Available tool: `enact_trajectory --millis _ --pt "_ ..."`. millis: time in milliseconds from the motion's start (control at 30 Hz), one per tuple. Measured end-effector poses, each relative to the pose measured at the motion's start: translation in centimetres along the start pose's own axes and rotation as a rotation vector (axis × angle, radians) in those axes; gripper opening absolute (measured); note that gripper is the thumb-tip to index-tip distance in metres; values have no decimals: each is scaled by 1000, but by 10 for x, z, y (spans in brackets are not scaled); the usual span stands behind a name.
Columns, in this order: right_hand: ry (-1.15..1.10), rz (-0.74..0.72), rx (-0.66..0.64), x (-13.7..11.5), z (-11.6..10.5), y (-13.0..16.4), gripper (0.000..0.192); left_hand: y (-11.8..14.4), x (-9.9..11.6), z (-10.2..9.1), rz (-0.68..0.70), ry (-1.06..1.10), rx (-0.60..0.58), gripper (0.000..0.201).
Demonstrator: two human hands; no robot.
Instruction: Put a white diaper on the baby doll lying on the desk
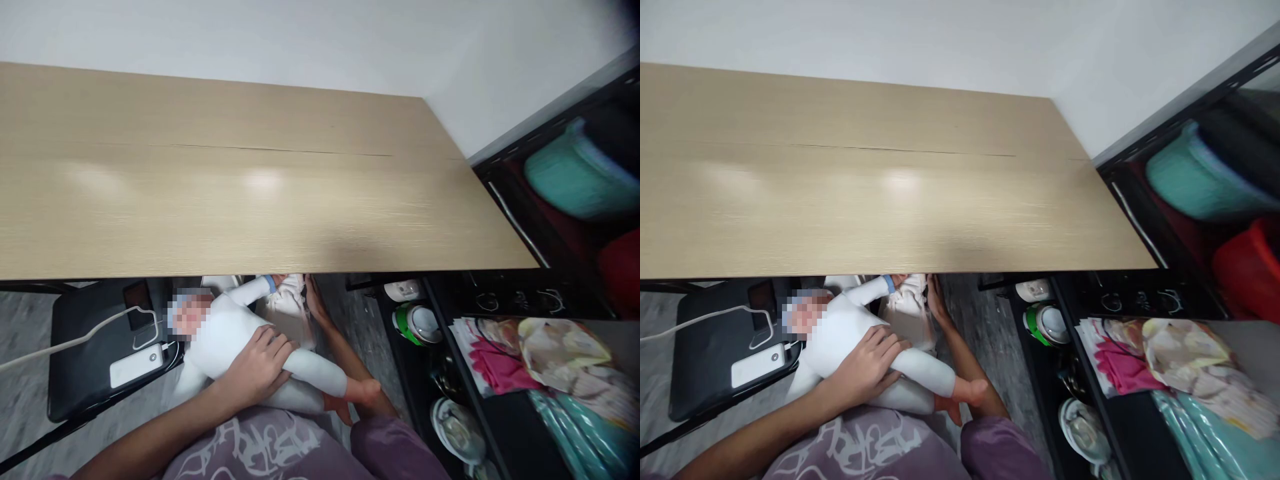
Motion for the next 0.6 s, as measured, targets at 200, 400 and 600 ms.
enact_trajectory --millis 200,400,600 --pt "109 -79 7 -46 -41 19 55 0 2 -6 19 -5 -17 45" --pt "287 -378 -530 -142 -5 63 35 4 0 -14 66 -12 -70 48" --pt "579 -534 -897 -151 99 56 67 1 3 -18 130 -23 -38 50"
Point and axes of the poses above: each hand's wrist, its own y-axis away from the middle knuckle, its own z-axis out of the palm, x = y × z, the point moved 5 cm from there along -y, towards the middle knuckle, and after that the axes turned 12 degrees about -y, right-handed, at the moved point
